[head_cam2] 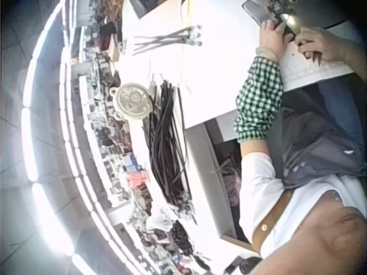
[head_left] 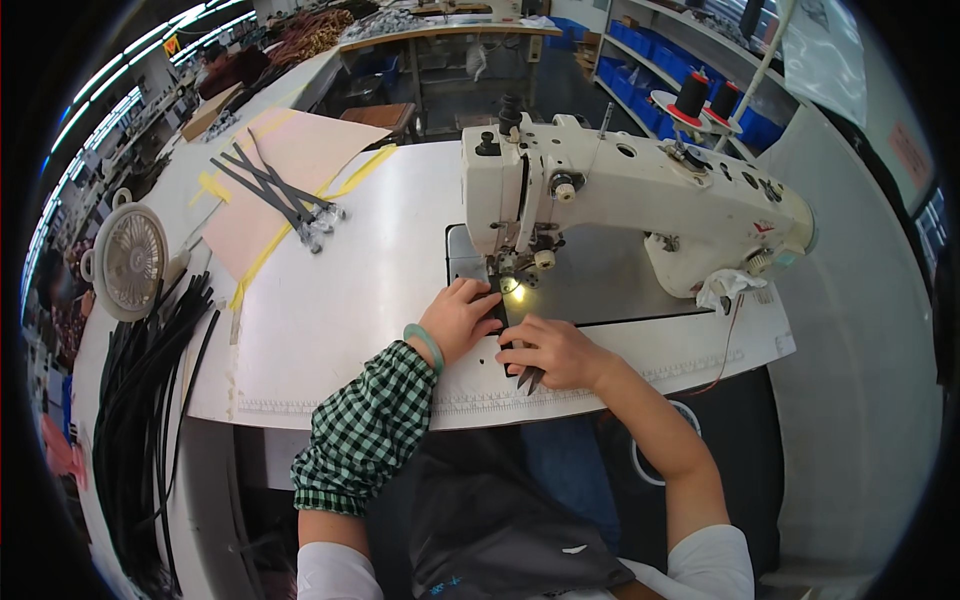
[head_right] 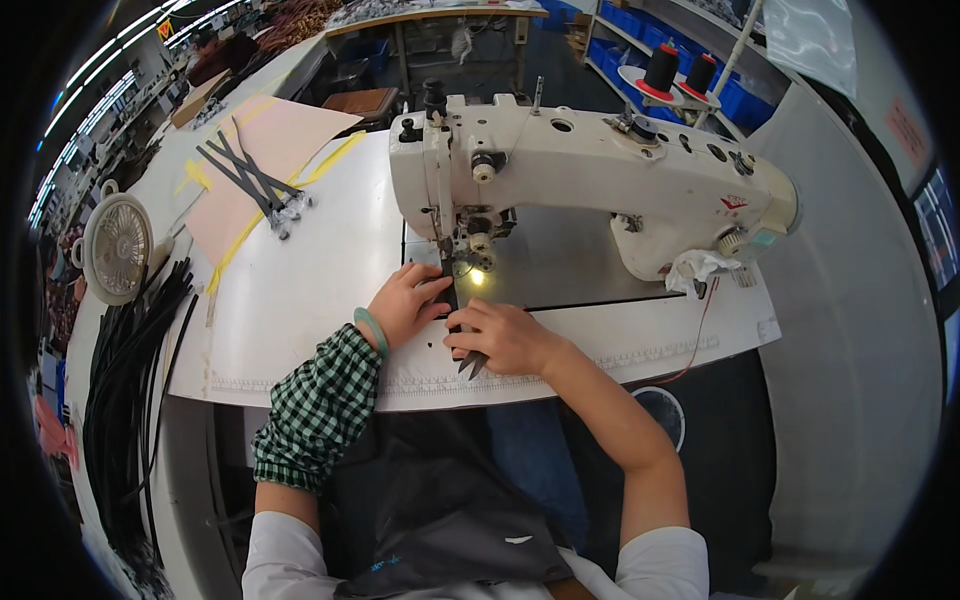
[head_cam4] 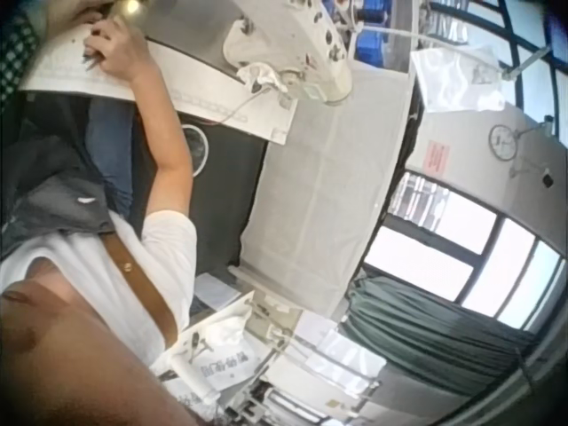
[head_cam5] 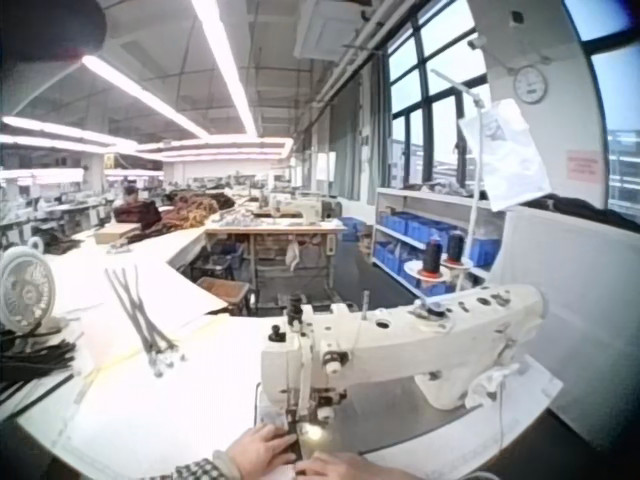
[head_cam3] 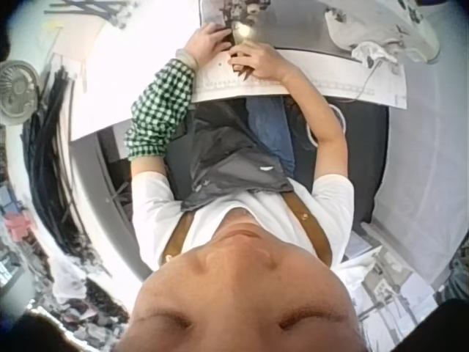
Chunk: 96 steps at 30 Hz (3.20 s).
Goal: The person operates an industrial sewing machine to stitch long black straps. They repeatedly feed straps under the presser foot, guide them through the machine, and trim the thread after each pass. Finished straps are placed on the table to the left.
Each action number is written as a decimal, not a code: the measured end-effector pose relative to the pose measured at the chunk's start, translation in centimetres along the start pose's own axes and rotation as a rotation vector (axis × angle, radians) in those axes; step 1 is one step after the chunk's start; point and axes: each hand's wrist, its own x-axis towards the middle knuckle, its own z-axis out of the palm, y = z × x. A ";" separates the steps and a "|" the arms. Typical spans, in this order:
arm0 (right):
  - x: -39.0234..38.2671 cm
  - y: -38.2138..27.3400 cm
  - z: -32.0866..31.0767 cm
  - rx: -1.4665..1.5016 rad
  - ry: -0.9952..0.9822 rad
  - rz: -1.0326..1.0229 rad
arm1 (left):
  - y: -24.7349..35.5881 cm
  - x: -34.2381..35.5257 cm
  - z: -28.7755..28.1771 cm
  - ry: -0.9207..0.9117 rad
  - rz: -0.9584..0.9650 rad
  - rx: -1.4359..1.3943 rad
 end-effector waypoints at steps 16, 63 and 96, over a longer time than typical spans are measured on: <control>0.2 0.1 0.1 -0.169 0.110 0.110 | -0.1 0.1 -0.1 0.034 0.020 -0.027; -15.1 12.6 -31.0 -1.203 1.256 0.794 | -7.3 5.3 1.8 -0.075 -0.063 0.008; -29.1 18.5 -31.2 -0.515 1.093 1.294 | -7.7 5.1 1.9 -0.033 -0.046 -0.013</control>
